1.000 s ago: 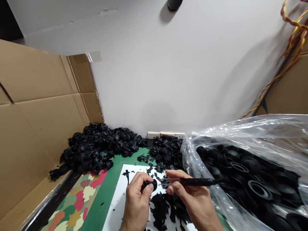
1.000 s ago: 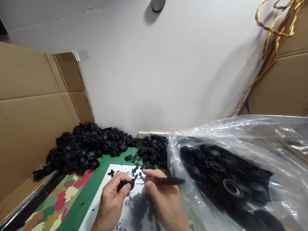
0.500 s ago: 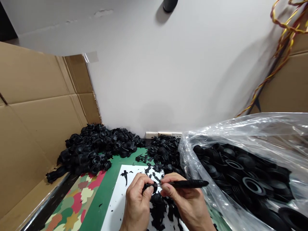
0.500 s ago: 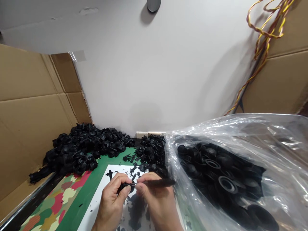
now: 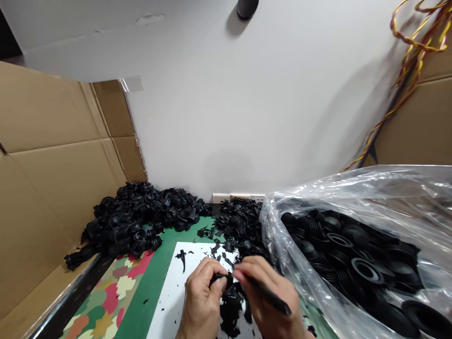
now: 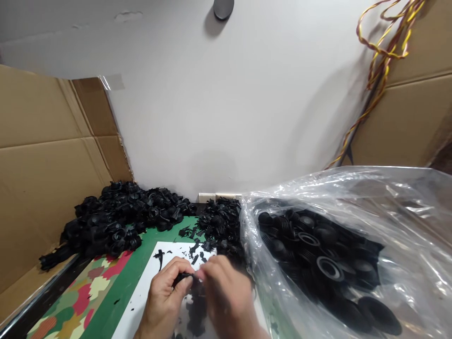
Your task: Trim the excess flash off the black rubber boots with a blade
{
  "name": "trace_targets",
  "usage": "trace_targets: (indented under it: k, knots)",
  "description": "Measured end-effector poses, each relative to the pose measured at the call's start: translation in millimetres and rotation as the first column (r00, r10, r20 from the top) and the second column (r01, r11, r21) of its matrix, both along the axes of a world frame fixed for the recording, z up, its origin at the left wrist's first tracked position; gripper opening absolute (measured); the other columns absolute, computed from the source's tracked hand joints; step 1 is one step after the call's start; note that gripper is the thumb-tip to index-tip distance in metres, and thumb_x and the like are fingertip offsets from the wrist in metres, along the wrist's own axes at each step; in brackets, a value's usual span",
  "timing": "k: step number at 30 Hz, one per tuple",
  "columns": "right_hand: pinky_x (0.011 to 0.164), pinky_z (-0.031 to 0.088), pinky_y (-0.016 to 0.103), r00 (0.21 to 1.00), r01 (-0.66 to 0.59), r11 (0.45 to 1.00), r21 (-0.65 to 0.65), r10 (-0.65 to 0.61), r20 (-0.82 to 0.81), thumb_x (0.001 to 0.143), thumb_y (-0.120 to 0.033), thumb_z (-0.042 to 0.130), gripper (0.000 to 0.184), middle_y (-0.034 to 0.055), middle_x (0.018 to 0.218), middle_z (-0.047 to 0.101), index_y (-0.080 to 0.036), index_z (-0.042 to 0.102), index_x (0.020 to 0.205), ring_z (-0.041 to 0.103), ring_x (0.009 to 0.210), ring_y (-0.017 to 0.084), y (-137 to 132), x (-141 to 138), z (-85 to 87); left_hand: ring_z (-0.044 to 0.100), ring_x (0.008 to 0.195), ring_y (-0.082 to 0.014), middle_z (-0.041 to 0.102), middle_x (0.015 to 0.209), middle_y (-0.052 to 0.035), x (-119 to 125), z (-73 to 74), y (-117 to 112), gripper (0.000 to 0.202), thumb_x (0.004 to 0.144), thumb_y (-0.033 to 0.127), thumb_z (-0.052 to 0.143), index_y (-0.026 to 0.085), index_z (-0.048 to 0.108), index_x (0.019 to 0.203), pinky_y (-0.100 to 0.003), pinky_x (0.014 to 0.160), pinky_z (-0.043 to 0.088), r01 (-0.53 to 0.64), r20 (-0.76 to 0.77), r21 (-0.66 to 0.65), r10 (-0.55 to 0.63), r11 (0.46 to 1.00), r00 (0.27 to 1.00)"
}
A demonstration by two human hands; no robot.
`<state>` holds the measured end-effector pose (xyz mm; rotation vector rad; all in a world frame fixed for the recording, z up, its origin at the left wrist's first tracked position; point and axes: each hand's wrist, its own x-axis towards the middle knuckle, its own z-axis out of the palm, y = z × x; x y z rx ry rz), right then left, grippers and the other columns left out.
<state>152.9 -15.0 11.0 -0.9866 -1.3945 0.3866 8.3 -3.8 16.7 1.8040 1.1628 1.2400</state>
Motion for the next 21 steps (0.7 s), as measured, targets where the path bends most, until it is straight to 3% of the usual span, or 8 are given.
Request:
trace_targets:
  k: [2, 5, 7, 9, 17, 21]
  knots:
    - [0.059, 0.048, 0.029, 0.991, 0.125, 0.992, 0.027, -0.126, 0.043, 0.082, -0.027, 0.059, 0.014, 0.0072, 0.072, 0.067, -0.023, 0.067, 0.072, 0.061, 0.064, 0.020, 4, 8, 0.3, 0.054, 0.066, -0.0181, 0.059, 0.071, -0.0017, 1, 0.1, 0, 0.011, 0.077, 0.017, 0.054, 0.020, 0.062, 0.070, -0.027, 0.061, 0.043, 0.002, 0.045, -0.040, 0.000, 0.999, 0.999]
    - [0.056, 0.047, 0.031, 0.974, 0.207, 0.965, -0.160, -0.219, -0.057, 0.081, -0.039, 0.060, 0.019, 0.0047, 0.064, 0.065, -0.022, 0.065, 0.072, 0.061, 0.057, 0.020, 11, 18, -2.4, 0.052, 0.063, -0.0171, 0.058, 0.070, -0.0012, 0, 0.2, 2, 0.007, 0.075, 0.019, 0.057, 0.019, 0.063, 0.071, -0.026, 0.059, 0.043, -0.012, 0.106, -0.083, 0.021, 0.996, 0.994]
    - [0.052, 0.045, 0.030, 0.971, 0.136, 0.934, -0.331, -0.191, -0.141, 0.078, -0.048, 0.061, 0.027, 0.0018, 0.054, 0.062, -0.021, 0.064, 0.074, 0.058, 0.050, 0.020, 14, 19, -5.0, 0.052, 0.065, -0.0174, 0.059, 0.071, -0.0014, 0, 0.0, 3, 0.006, 0.074, 0.019, 0.058, 0.019, 0.064, 0.072, -0.026, 0.060, 0.043, -0.015, 0.129, -0.080, 0.026, 0.997, 0.991]
    - [0.051, 0.044, 0.030, 0.969, 0.029, 0.906, -0.423, -0.129, -0.210, 0.077, -0.054, 0.060, 0.036, 0.0005, 0.048, 0.059, -0.019, 0.062, 0.072, 0.057, 0.047, 0.019, 15, 17, -6.2, 0.053, 0.067, -0.0180, 0.059, 0.073, -0.0018, -1, -0.4, 5, 0.007, 0.074, 0.017, 0.058, 0.019, 0.064, 0.073, -0.026, 0.062, 0.043, -0.015, 0.137, -0.069, 0.024, 0.998, 0.990]
    - [0.050, 0.038, 0.027, 0.962, -0.183, 0.855, -0.486, 0.055, -0.266, 0.076, -0.057, 0.058, 0.044, -0.0001, 0.044, 0.055, -0.018, 0.056, 0.056, 0.050, 0.046, 0.015, 10, 12, 2.5, 0.056, 0.078, -0.0206, 0.061, 0.079, -0.0028, -3, -3.6, 7, 0.011, 0.073, 0.013, 0.057, 0.020, 0.065, 0.076, -0.028, 0.069, 0.045, -0.018, 0.144, -0.036, 0.023, 0.999, 0.989]
    - [0.048, 0.038, 0.025, 0.942, -0.297, 0.801, -0.520, 0.157, -0.297, 0.076, -0.055, 0.059, 0.043, -0.0012, 0.042, 0.052, -0.018, 0.056, 0.054, 0.048, 0.044, 0.014, 9, 7, 4.3, 0.057, 0.079, -0.0216, 0.061, 0.081, -0.0037, -4, -3.1, 6, 0.011, 0.072, 0.014, 0.057, 0.020, 0.066, 0.076, -0.029, 0.068, 0.046, -0.019, 0.155, -0.046, 0.026, 0.999, 0.988]
